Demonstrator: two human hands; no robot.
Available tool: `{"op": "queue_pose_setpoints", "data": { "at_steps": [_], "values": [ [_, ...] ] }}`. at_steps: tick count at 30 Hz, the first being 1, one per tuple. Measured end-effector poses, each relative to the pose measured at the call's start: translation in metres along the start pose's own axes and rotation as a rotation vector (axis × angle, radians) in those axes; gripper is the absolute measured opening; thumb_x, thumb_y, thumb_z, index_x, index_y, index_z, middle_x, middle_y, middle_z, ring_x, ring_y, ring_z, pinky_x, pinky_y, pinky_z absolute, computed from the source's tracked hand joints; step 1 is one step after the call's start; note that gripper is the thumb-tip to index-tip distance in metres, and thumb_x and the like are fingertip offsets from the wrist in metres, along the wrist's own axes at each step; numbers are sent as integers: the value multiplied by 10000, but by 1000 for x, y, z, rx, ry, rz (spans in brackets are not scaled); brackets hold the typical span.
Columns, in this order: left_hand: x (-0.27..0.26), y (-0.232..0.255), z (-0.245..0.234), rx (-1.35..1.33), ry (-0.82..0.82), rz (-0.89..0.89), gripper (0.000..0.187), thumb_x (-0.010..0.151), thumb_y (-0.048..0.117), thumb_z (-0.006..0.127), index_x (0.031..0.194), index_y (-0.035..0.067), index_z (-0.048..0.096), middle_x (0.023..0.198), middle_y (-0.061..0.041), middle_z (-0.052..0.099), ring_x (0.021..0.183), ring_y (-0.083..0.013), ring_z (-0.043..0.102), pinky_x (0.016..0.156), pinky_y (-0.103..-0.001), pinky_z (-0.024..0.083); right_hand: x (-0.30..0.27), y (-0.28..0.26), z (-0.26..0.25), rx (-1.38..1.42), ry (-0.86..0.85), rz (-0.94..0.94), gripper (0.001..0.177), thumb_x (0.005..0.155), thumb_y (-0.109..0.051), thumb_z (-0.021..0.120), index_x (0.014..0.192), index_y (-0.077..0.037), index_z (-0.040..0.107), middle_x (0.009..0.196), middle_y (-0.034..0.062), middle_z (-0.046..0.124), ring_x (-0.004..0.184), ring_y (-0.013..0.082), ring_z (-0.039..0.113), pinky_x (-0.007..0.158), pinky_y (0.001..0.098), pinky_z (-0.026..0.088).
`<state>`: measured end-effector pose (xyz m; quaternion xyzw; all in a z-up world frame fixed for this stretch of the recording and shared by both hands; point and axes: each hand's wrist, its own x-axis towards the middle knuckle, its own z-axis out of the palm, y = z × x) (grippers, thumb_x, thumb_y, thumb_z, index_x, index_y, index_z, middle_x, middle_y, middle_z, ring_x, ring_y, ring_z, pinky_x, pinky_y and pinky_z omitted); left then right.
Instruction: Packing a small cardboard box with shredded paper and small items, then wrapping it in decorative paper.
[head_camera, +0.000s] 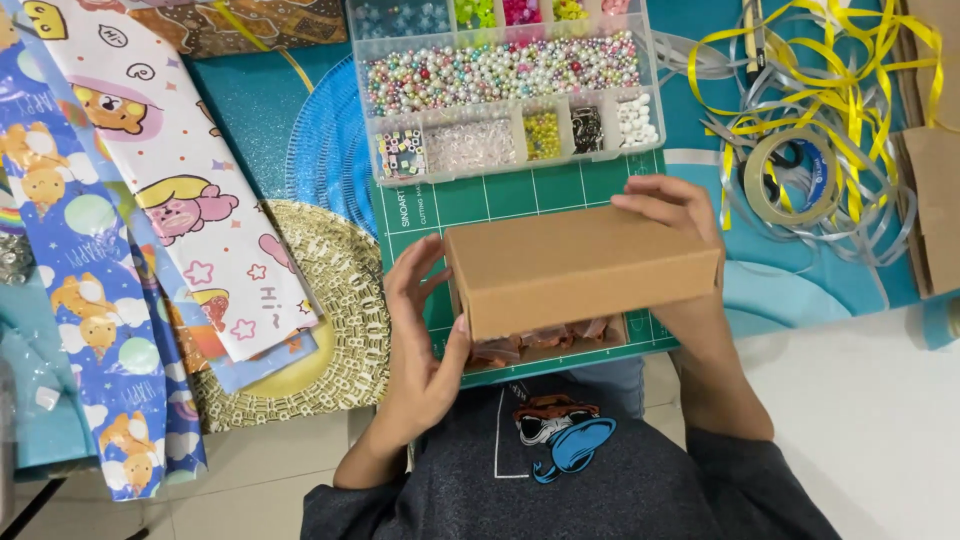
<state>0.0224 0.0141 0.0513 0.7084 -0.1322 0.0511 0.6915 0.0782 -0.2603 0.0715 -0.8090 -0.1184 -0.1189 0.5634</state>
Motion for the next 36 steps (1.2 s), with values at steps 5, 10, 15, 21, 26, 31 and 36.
{"op": "queue_pose_setpoints", "data": {
  "at_steps": [5, 10, 15, 21, 26, 31, 36],
  "values": [
    [2, 3, 2, 80, 6, 20, 622, 973, 8, 451, 1545, -72, 219, 1526, -264, 281, 1472, -486, 327, 1147, -608, 417, -7, -14, 1, -63, -33, 20, 312, 959, -73, 704, 1249, 39, 674, 1283, 210, 526, 1214, 359, 614, 1072, 476, 525],
    [-1, 11, -1, 113, -2, 28, 579, 998, 3, 410, 1549, -70, 250, 1561, -267, 314, 1494, -474, 325, 1155, -601, 423, -18, -6, -1, -127, -30, 19, 275, 1002, 17, 629, 1274, 9, 667, 1264, 199, 540, 1159, 390, 653, 1000, 489, 564],
    [-18, 9, -2, 104, -57, 20, 641, 1011, 224, 446, 1555, -52, 251, 1622, -286, 240, 1517, -478, 272, 1164, -633, 389, -35, 10, -2, -39, -19, 113, 435, 998, 61, 544, 1425, 60, 461, 1276, 243, 455, 1129, 427, 633, 949, 533, 566],
    [-61, -28, -5, 261, -47, -21, 1149, 631, 270, 1002, 1500, -92, 342, 1216, -179, 524, 1178, -398, 587, 1045, -573, 523, -79, 22, -24, 76, -94, 291, 433, 920, 128, 514, 1344, 76, 445, 1063, 237, 609, 1064, 411, 678, 869, 575, 596],
    [-75, -43, -5, 441, 21, 92, 753, 864, 127, 840, 1475, -20, 425, 1188, -135, 648, 1084, -289, 702, 962, -418, 584, -102, 11, -39, 71, -186, 359, 374, 968, -30, 566, 1327, -4, 462, 1178, 172, 655, 1181, 260, 648, 985, 426, 571],
    [-73, -46, 1, 597, 97, 189, 580, 977, 181, 790, 1464, 83, 492, 1285, -105, 698, 1116, -208, 727, 952, -297, 574, -101, 1, -32, -26, -247, 261, 808, 741, -100, 864, 1419, -35, 428, 1373, 169, 599, 1337, 271, 605, 1124, 398, 552],
    [-69, -63, 7, 668, 287, 433, 507, 751, 69, 910, 1214, -14, 719, 916, -73, 780, 706, -227, 730, 632, -362, 608, -103, 16, -30, -391, -140, -47, 509, 792, -41, 849, 1257, -48, 643, 1073, 135, 691, 976, 393, 733, 804, 533, 644]
  ]
}}
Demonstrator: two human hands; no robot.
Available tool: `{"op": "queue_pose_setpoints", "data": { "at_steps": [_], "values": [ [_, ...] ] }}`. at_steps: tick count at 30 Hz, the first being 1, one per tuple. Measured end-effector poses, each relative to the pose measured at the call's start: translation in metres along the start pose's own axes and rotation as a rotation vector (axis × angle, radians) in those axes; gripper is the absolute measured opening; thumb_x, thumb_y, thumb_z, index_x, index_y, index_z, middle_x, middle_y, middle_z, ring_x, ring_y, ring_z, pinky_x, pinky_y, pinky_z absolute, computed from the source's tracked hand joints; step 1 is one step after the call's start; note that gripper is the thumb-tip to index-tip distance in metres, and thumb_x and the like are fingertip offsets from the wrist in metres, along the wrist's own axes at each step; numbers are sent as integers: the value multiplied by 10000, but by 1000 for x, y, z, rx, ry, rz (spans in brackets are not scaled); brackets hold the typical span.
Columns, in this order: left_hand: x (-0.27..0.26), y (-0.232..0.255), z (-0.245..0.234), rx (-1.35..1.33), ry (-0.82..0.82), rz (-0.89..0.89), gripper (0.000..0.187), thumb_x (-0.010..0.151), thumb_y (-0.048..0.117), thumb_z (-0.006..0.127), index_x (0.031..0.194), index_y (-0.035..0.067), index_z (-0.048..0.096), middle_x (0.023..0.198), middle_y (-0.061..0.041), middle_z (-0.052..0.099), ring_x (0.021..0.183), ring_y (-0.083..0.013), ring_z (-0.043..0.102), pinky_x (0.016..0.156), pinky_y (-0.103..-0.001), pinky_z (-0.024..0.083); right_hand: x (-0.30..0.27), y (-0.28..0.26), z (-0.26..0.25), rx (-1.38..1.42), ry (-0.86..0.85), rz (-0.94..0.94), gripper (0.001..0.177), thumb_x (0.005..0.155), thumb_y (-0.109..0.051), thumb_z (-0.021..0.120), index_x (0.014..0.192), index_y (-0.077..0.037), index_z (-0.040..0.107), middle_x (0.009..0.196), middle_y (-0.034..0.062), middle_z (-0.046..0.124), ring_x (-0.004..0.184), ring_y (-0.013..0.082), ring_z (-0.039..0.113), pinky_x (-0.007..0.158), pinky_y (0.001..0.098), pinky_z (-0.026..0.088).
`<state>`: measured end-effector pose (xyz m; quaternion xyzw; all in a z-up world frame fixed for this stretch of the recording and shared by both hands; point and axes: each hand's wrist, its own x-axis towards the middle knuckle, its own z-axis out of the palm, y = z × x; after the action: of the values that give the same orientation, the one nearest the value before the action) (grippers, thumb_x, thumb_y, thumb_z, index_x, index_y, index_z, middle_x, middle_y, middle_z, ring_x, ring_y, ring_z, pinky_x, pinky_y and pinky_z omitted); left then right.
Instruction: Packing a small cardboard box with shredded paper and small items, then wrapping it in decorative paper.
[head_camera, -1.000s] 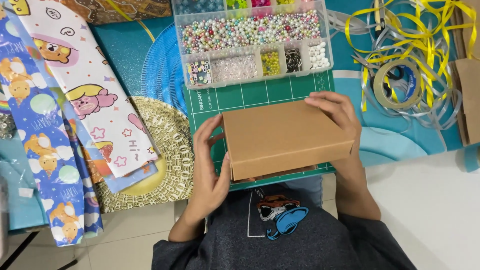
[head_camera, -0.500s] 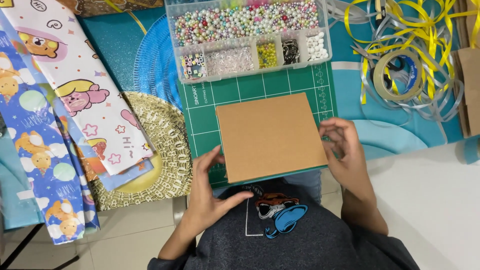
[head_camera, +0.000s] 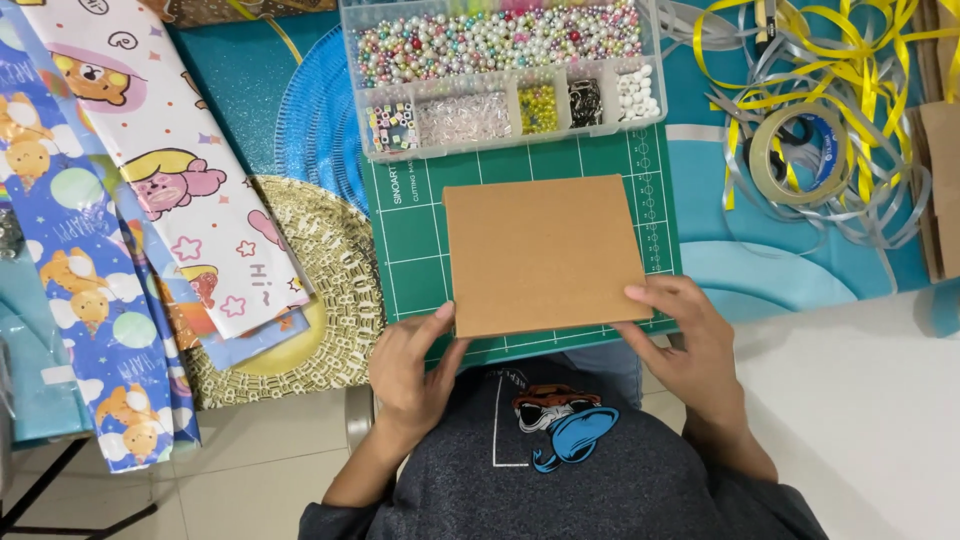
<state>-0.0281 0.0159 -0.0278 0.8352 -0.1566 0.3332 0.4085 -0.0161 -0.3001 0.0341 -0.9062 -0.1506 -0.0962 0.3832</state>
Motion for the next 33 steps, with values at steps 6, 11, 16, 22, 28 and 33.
{"op": "queue_pose_setpoints", "data": {
  "at_steps": [6, 11, 16, 22, 28, 33],
  "values": [
    [19, -3, 4, -44, 80, 181, 357, 755, -1, 869, 1104, 37, 802, 800, -92, 727, 669, -259, 722, 621, -387, 613, 12, -13, -2, -62, 26, -67, 417, 806, -50, 847, 1194, -133, 720, 1025, 81, 723, 874, 328, 753, 730, 476, 640],
    [27, -1, 3, -56, 73, 220, 333, 764, 22, 871, 1086, 95, 824, 797, -87, 720, 668, -267, 718, 607, -391, 608, 7, 26, 18, 40, 106, -128, 421, 787, -68, 875, 1165, -118, 697, 1003, 104, 709, 823, 322, 737, 707, 466, 624],
    [40, 5, -3, -111, 89, 179, 289, 797, 28, 846, 1076, 101, 828, 830, -100, 721, 700, -291, 718, 613, -396, 595, 5, 56, 35, 151, 165, -237, 462, 766, -149, 916, 1138, -87, 650, 1027, 151, 683, 817, 307, 717, 703, 437, 607],
    [34, 5, -5, -140, 43, 102, 338, 789, 34, 848, 1117, 114, 824, 852, -84, 703, 741, -279, 706, 652, -407, 605, -6, 65, 38, 65, 209, -299, 430, 829, -272, 860, 1180, -104, 678, 992, 127, 680, 779, 281, 679, 699, 421, 597],
    [23, -2, -12, -65, -146, 50, 470, 900, 106, 865, 1316, 193, 663, 1240, -118, 529, 1105, -298, 638, 985, -418, 576, -4, 60, 35, 72, 139, -289, 414, 947, -299, 754, 1304, -192, 573, 1125, 119, 618, 998, 273, 633, 842, 379, 551],
    [18, -3, -10, -126, -146, 87, 445, 890, 19, 837, 1287, 123, 668, 1223, -135, 561, 1081, -302, 688, 962, -403, 662, -6, 61, 37, 16, 152, -252, 365, 925, -253, 733, 1255, -233, 579, 1143, 118, 637, 1024, 265, 651, 807, 369, 562]
  ]
}}
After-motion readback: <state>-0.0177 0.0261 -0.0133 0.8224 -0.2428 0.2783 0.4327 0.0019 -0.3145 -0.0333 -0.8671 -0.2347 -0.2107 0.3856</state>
